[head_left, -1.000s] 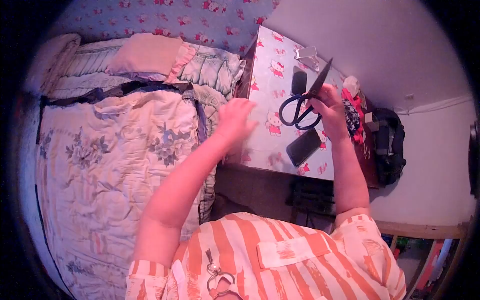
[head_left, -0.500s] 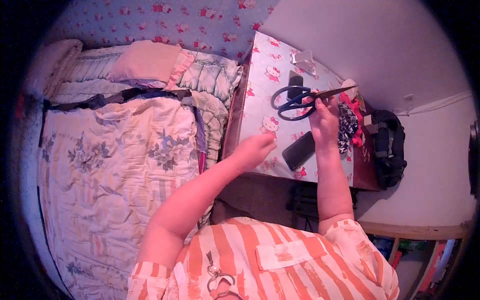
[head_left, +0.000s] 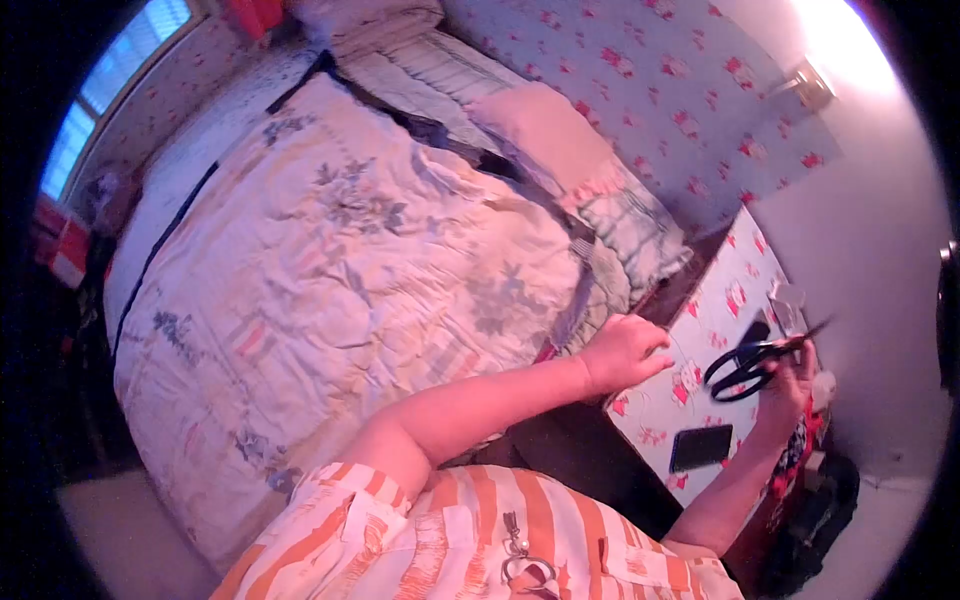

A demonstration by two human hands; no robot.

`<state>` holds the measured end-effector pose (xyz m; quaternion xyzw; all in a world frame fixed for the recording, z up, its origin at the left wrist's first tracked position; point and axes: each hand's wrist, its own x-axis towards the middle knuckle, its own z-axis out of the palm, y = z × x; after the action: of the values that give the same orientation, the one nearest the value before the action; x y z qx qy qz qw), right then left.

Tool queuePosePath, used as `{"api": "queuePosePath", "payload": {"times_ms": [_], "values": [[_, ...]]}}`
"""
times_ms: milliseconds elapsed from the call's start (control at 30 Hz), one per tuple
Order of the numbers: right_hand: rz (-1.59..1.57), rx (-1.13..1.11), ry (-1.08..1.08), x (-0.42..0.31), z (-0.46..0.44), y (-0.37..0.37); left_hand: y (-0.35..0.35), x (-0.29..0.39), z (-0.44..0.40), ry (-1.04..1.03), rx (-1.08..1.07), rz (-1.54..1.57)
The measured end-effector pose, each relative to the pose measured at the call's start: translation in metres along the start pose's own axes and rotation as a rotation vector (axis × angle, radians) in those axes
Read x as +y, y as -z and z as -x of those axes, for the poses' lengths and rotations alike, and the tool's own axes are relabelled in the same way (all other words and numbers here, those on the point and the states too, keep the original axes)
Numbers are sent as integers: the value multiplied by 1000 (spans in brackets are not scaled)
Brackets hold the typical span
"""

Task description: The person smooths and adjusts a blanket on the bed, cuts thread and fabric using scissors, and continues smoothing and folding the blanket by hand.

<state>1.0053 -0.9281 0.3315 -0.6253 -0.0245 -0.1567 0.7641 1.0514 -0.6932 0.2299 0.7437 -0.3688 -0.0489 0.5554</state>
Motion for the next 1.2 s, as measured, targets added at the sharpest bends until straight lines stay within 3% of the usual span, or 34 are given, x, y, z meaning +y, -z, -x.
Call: {"api": "queuePosePath", "payload": {"times_ms": [33,67,100,167,233,300,367,433,467,633,700,767,867,933,967,1033,1100,1200], "values": [[-4,-153,-107,4,2,-22,9,-1,0,152,25,303],[49,-197,-196,13,2,-47,17,-3,1,120,12,645],[106,-238,-286,23,2,-72,28,-1,4,220,-90,917],[138,-363,-413,52,-2,-114,50,11,14,293,-92,1073],[161,-446,-340,104,-9,-136,60,-3,24,368,54,1046],[541,-541,-140,138,-13,-164,72,-22,36,476,284,1048],[936,-550,330,156,-10,-199,90,-35,50,573,477,929],[787,-619,241,175,-7,-221,109,-54,61,745,662,964],[745,-693,174,184,-6,-231,109,-68,64,625,817,1010],[608,-741,41,233,-17,-269,137,-101,82,645,936,961],[846,-807,55,243,-24,-278,146,-118,85,705,987,871],[858,-788,103,254,-32,-289,151,-137,85,749,1007,893],[991,-795,177,285,-51,-302,163,-166,83,642,1084,993],[426,-794,-367,322,-72,-295,184,-173,85,653,939,947],[261,-784,-533,328,-89,-295,194,-180,89,661,945,957],[135,-586,-596,339,-130,-302,212,-196,100,798,938,783],[324,-528,-312,385,-185,-299,219,-220,122,832,939,773],[405,-484,-181,442,-261,-314,219,-240,145,914,950,758]]}}
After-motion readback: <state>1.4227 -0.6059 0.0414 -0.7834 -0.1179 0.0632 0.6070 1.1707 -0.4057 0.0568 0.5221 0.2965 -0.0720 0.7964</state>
